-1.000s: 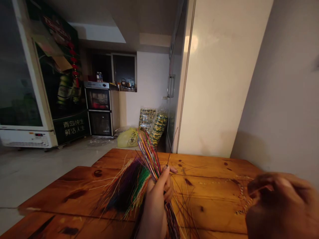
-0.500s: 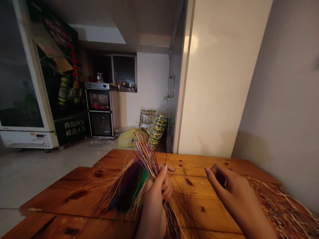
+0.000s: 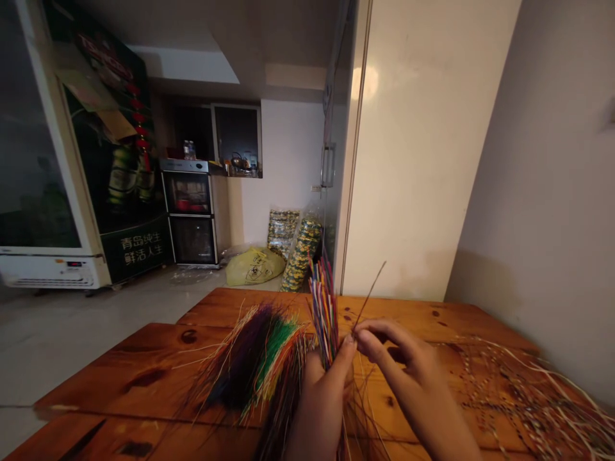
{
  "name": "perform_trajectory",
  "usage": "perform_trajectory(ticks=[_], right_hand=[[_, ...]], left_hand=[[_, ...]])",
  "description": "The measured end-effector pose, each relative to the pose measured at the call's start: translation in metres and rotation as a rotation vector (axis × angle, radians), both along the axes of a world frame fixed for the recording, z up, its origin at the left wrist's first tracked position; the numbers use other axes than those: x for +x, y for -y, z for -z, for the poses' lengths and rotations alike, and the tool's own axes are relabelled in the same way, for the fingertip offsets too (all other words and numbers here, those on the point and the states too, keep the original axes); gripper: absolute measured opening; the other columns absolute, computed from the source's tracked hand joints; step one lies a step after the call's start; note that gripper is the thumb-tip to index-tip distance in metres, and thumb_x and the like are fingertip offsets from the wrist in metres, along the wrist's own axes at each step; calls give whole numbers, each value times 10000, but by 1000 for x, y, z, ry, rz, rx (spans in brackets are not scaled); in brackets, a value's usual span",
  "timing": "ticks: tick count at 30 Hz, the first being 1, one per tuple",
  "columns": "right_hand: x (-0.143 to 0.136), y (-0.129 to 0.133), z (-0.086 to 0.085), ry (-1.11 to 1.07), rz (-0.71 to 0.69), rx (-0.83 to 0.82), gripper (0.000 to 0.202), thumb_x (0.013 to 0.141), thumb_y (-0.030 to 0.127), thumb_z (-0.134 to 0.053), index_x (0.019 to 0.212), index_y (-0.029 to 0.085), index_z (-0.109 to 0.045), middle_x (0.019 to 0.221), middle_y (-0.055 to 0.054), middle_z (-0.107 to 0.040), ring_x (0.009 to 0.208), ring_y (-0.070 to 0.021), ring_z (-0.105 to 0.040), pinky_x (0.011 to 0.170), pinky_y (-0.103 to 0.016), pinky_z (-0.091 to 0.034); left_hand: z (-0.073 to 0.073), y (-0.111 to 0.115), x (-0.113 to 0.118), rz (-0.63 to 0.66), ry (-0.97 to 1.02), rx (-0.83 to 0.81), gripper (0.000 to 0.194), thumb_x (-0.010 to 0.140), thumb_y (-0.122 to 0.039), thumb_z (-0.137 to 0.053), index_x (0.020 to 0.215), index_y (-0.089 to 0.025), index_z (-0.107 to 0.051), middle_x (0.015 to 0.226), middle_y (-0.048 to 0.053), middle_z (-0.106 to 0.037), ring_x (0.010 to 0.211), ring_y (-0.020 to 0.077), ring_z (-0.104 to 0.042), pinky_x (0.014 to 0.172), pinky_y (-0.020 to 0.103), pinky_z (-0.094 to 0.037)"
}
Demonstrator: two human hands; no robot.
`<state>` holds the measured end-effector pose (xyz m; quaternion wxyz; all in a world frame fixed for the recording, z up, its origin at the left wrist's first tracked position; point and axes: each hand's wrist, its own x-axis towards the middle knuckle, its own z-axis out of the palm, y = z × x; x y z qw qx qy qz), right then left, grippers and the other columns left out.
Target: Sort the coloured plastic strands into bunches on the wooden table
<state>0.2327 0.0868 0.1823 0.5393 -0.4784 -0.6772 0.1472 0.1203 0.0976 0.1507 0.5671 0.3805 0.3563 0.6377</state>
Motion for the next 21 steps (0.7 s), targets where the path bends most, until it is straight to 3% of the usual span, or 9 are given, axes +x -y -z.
perform_trajectory(ticks=[3, 5, 11, 21], right_hand=[[-5, -2, 3, -76, -37, -24, 251, 853, 421, -516, 816, 215, -654, 831, -42, -653, 801, -178, -614, 662, -253, -477], [-4, -3, 4, -112, -42, -28, 237, 849, 413, -526, 800, 213, -645, 804, -28, -629, 780, -162, -600, 656, -243, -468], [-2, -6, 3, -187, -81, -60, 236, 801, 423, -574, 779, 196, -634, 721, -18, -580, 630, -130, -536, 437, -195, -363], [-5, -12, 8, -342, -165, -56, 180, 762, 363, -603, 723, 189, -574, 664, 4, -504, 523, -90, -416, 389, -178, -293]], left_hand=[[1, 1, 0, -8, -79, 10, 353, 657, -424, -730, 883, -164, -654, 859, 41, -670, 857, 212, -609, 742, 272, -444], [-2, 3, 0, -5, -101, 17, 346, 669, -429, -716, 878, -160, -655, 879, 49, -680, 920, 233, -609, 785, 286, -442], [-7, 7, 1, 40, -100, -6, 335, 698, -425, -694, 911, -168, -663, 932, 58, -692, 975, 244, -609, 837, 307, -434], [1, 5, 2, 49, -81, 8, 310, 715, -403, -689, 937, -188, -667, 966, 66, -680, 985, 227, -602, 862, 283, -436]])
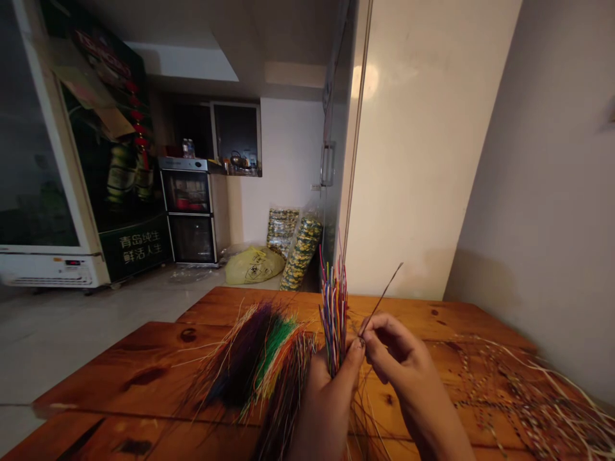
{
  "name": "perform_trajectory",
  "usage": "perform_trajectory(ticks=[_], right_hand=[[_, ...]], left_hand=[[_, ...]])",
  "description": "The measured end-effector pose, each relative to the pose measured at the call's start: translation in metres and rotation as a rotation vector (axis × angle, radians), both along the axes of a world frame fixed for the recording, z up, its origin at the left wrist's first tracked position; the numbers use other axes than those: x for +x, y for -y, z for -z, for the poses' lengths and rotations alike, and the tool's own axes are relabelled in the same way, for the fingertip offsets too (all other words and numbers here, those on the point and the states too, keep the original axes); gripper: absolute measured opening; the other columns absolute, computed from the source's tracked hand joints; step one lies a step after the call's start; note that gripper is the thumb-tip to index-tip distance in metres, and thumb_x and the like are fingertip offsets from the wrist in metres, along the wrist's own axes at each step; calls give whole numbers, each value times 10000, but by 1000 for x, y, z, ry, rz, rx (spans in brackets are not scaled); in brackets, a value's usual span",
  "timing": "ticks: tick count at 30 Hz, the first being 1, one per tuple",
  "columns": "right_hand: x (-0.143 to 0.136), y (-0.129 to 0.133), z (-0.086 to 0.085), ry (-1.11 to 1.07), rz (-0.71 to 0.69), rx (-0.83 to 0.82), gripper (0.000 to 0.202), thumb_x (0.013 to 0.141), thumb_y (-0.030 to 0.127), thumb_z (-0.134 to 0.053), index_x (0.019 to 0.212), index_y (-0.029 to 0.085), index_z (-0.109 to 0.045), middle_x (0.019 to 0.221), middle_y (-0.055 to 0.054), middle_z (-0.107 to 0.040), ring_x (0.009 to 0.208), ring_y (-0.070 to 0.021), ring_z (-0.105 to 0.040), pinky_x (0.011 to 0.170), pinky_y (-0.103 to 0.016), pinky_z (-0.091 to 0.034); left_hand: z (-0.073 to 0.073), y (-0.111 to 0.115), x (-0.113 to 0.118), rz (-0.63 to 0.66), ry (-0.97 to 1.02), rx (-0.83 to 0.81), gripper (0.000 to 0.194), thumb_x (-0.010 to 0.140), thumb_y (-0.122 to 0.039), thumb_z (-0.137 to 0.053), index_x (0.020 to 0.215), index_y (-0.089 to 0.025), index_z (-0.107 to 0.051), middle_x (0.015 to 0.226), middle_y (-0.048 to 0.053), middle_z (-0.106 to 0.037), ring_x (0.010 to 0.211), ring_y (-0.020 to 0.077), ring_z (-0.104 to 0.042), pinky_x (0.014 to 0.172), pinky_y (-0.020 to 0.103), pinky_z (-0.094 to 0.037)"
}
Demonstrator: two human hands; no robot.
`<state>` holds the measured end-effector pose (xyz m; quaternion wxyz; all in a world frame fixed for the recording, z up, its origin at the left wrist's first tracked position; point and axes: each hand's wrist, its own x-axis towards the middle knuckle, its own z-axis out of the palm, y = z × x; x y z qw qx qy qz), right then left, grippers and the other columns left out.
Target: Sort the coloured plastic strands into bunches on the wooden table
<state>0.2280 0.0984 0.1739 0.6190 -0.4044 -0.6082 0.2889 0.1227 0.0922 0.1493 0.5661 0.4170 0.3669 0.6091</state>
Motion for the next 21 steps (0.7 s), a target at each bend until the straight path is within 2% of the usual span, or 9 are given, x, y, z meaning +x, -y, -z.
perform_trajectory(ticks=[2, 5, 9, 12, 15, 21], right_hand=[[1, -1, 0, -11, -45, -18, 186, 770, 369, -600, 736, 188, -575, 676, 6, -500, 519, -85, -397, 397, -179, -293], [5, 0, -2, -16, -133, -64, 220, 780, 399, -602, 733, 187, -567, 677, 15, -485, 511, -75, -363, 413, -180, -280], [8, -1, -2, -69, -178, -101, 288, 746, 456, -632, 706, 185, -544, 670, 25, -471, 477, -64, -308, 411, -192, -255], [6, -3, 1, -109, -180, -73, 273, 752, 439, -635, 715, 186, -543, 650, 33, -453, 463, -62, -297, 408, -193, -252], [3, -3, 3, -234, -195, -70, 221, 771, 389, -632, 739, 192, -536, 626, 52, -416, 459, -56, -320, 421, -184, -260], [5, -3, 6, -324, -221, -43, 173, 778, 352, -622, 752, 198, -548, 587, 61, -400, 444, -49, -346, 421, -177, -255]], left_hand=[[-3, 1, -1, -4, 14, 0, 313, 697, -401, -700, 921, -185, -663, 934, 60, -674, 936, 217, -606, 819, 269, -445], [-9, 3, -1, 28, 34, -43, 311, 641, -398, -736, 830, -169, -645, 741, 28, -629, 745, 173, -584, 675, 238, -440], [-11, 2, 0, 98, 37, -85, 310, 619, -412, -734, 740, -167, -588, 519, -66, -402, 504, 87, -382, 510, 200, -322], [-9, 1, 2, 120, 30, -68, 314, 628, -429, -718, 740, -175, -571, 497, -91, -300, 463, 71, -266, 481, 201, -260], [-9, 2, 3, 120, 7, -35, 292, 654, -439, -697, 712, -179, -578, 489, -93, -256, 446, 72, -212, 480, 213, -250], [-11, 7, 2, 83, -13, 16, 294, 672, -455, -689, 662, -179, -587, 463, -86, -229, 458, 90, -259, 503, 218, -272]])
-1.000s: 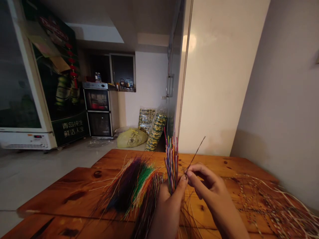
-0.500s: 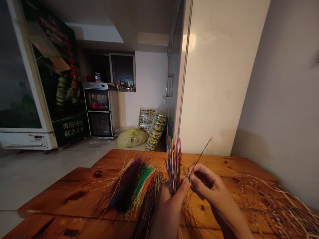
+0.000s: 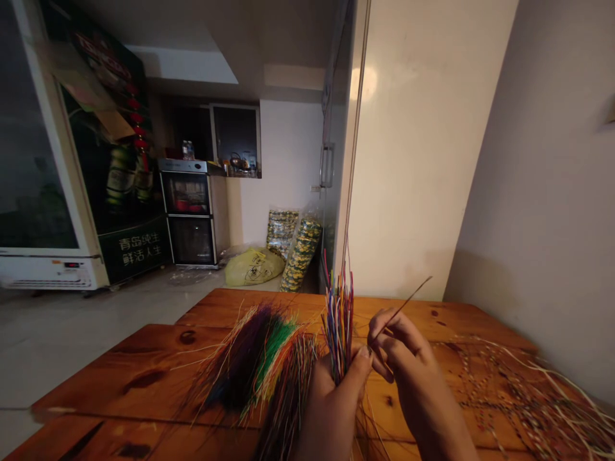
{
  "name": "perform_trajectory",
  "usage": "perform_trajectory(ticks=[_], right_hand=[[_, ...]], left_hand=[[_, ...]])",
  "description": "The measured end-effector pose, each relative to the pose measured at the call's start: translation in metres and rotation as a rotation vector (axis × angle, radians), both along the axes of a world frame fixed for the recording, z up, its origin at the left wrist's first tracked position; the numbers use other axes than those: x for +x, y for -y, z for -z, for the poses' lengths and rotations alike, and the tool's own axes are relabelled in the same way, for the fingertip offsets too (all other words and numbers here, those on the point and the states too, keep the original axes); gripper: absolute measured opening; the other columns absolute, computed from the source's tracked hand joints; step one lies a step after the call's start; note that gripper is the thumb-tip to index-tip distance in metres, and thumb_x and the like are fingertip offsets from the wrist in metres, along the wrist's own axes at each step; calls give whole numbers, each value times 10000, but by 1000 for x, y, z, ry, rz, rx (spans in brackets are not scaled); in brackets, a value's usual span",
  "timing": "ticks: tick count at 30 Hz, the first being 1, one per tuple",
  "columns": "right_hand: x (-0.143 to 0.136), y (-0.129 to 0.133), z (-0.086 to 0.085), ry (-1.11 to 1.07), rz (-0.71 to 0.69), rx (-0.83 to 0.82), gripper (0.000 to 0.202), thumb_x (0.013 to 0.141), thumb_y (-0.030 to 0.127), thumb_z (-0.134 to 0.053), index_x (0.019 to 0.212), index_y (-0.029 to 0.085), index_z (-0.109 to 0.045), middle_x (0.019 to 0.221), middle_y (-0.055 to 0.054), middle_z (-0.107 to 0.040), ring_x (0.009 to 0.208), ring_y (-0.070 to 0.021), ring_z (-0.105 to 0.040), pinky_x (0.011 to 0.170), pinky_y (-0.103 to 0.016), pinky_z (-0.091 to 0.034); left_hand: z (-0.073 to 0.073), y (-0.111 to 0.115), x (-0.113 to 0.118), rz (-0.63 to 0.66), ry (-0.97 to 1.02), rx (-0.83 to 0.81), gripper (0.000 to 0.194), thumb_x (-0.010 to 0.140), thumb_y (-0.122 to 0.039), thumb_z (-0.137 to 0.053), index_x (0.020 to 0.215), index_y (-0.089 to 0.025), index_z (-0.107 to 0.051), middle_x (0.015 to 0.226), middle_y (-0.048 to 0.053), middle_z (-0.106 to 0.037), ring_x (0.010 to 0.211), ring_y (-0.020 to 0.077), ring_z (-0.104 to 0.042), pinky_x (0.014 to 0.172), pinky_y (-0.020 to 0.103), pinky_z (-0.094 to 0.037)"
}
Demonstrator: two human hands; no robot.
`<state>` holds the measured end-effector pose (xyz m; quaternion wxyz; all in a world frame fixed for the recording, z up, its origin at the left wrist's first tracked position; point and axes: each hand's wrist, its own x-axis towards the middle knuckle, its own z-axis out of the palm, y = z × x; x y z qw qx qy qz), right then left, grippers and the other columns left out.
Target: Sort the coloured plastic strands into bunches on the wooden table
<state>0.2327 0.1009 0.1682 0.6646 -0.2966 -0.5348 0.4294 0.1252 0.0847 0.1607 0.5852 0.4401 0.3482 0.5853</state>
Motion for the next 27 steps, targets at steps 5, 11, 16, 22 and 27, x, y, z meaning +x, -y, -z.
perform_trajectory(ticks=[5, 11, 16, 22, 27], right_hand=[[5, -1, 5, -41, -12, 1, 169, 784, 364, -605, 772, 206, -544, 586, 60, -407, 439, -51, -335, 421, -186, -260], [7, -2, 3, -103, 68, 3, 47, 735, 238, -574, 746, 216, -534, 594, 53, -416, 467, -72, -348, 408, -188, -283], [24, -3, -5, -159, 119, 35, 93, 696, 226, -604, 699, 217, -512, 616, 48, -446, 452, -64, -374, 385, -176, -255], [29, 5, -13, 30, 118, -97, 122, 787, 321, -615, 830, 222, -558, 691, 29, -504, 476, -54, -376, 413, -174, -273], [17, 4, -10, 241, -17, -111, 240, 805, 428, -606, 847, 194, -574, 613, 38, -471, 500, -62, -372, 415, -166, -262]], left_hand=[[-2, 2, 1, 16, -16, 36, 342, 669, -494, -683, 602, -176, -574, 447, -84, -216, 452, 88, -249, 489, 222, -262], [0, -1, 1, 57, -86, 99, 292, 725, -437, -634, 636, -161, -595, 496, -60, -306, 496, 92, -296, 507, 221, -259], [3, -4, -3, 90, -77, 103, 307, 760, -440, -592, 671, -149, -628, 491, -66, -282, 471, 83, -250, 481, 224, -218], [8, -9, -5, 68, -37, 86, 275, 752, -414, -620, 666, -153, -626, 463, -83, -249, 444, 71, -199, 458, 220, -188], [12, -8, -3, 30, 32, 9, 269, 689, -414, -699, 721, -161, -615, 460, -86, -277, 434, 73, -236, 437, 213, -205]])
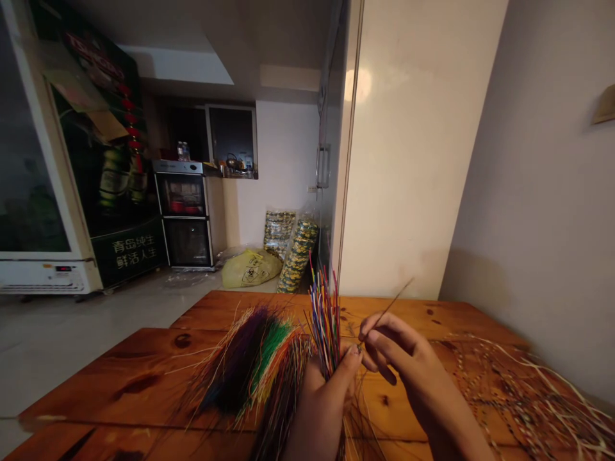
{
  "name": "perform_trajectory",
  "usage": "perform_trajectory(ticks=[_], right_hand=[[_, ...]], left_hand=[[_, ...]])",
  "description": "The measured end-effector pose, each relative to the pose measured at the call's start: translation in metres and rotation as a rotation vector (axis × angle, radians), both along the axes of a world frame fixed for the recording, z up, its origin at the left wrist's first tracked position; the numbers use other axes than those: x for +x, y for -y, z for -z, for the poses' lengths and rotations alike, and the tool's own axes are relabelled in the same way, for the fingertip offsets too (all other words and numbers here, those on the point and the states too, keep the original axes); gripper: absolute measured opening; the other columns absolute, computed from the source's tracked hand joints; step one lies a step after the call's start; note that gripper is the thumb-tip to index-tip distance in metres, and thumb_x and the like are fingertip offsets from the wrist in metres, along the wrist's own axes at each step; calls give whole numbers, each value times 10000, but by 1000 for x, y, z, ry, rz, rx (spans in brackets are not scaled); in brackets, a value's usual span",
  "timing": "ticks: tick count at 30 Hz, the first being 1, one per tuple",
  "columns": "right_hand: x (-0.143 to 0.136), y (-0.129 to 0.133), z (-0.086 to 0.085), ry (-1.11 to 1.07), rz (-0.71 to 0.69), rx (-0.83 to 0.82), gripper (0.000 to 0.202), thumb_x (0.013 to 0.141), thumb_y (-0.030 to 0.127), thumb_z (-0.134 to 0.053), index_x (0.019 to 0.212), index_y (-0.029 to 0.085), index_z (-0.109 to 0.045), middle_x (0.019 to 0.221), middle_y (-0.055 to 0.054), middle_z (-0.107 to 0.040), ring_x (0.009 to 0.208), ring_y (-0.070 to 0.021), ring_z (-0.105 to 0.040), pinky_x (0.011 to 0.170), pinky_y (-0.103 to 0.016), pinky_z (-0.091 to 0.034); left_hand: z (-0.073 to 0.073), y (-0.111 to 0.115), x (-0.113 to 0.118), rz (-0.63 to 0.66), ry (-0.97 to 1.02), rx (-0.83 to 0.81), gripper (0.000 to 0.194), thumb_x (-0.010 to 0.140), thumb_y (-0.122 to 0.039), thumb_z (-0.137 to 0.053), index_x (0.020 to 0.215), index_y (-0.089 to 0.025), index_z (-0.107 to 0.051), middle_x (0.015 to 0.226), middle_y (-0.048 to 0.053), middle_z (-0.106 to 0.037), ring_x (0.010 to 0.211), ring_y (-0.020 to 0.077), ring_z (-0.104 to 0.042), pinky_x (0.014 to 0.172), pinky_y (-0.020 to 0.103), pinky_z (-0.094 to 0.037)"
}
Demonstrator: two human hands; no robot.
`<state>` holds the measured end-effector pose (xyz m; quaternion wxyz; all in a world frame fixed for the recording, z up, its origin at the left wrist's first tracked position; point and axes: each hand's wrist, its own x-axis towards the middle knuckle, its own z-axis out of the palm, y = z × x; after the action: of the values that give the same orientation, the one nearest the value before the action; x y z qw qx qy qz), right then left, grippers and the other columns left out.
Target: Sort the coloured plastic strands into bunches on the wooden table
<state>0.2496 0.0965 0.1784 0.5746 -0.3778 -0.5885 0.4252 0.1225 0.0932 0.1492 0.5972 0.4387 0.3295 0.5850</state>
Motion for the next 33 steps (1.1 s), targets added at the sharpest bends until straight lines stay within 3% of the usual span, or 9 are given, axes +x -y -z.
perform_trajectory(ticks=[6, 11, 27, 33], right_hand=[[3, -1, 3, 37, 2, -16, 283, 786, 464, -622, 838, 190, -581, 594, 39, -485, 487, -58, -361, 409, -168, -260], [4, -2, 1, 54, -86, -67, 289, 774, 454, -638, 766, 172, -574, 593, 39, -489, 461, -42, -334, 382, -158, -233], [-10, 1, 2, -142, -104, -28, 177, 802, 351, -627, 778, 203, -531, 661, 45, -450, 492, -49, -357, 362, -127, -228], [-7, 1, 0, -95, -139, -25, 187, 812, 359, -622, 806, 187, -548, 631, 48, -454, 485, -42, -343, 369, -119, -242]], left_hand=[[-1, 1, 2, 41, 35, -11, 304, 687, -429, -696, 710, -164, -548, 480, -98, -258, 429, 52, -190, 420, 199, -158], [-3, -2, 3, 15, 18, -18, 349, 669, -457, -690, 713, -175, -490, 473, -110, -262, 427, 47, -170, 420, 203, -138], [-3, -1, 2, -23, 34, -17, 312, 679, -401, -688, 709, -169, -482, 493, -107, -272, 441, 45, -154, 425, 209, -134], [-7, 0, 2, 48, 88, -8, 314, 682, -406, -669, 692, -175, -457, 460, -119, -243, 420, 41, -135, 414, 207, -105]])
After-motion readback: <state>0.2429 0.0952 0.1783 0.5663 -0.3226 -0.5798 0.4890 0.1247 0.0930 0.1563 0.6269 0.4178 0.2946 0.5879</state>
